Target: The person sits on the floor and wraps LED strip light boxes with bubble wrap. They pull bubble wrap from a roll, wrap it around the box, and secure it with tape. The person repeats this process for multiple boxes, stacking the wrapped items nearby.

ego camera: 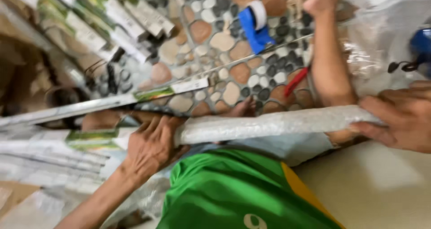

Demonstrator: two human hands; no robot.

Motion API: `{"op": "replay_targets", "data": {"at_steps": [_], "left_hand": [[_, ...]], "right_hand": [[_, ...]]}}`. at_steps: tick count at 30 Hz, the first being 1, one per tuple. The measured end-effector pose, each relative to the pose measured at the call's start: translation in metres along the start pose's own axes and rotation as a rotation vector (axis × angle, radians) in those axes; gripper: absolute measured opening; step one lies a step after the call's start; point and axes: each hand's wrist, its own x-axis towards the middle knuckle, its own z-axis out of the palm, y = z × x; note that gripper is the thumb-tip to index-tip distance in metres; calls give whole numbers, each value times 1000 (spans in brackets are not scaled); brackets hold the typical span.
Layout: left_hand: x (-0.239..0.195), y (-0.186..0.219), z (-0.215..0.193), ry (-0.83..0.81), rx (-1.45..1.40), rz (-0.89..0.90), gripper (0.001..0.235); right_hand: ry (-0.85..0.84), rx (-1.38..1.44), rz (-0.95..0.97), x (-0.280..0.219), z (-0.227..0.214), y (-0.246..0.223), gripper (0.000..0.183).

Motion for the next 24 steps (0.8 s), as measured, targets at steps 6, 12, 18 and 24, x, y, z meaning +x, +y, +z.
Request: {"op": "replay_targets", "data": {"at_steps": [6,12,18,24], "left_hand": [[16,-15,-23,37,105,132,46],[-9,-41,15,-140,149,121,57],[-28,-40,9,-165,-91,-144,88],[5,-17,16,116,-293,-58,33]], "right_hand": [[-199,749,491,-46,120,23,43],[33,460,119,-41,130,11,48],[187,358,95,-82,168,4,47],[121,374,117,-35,122,-29,46]]}}
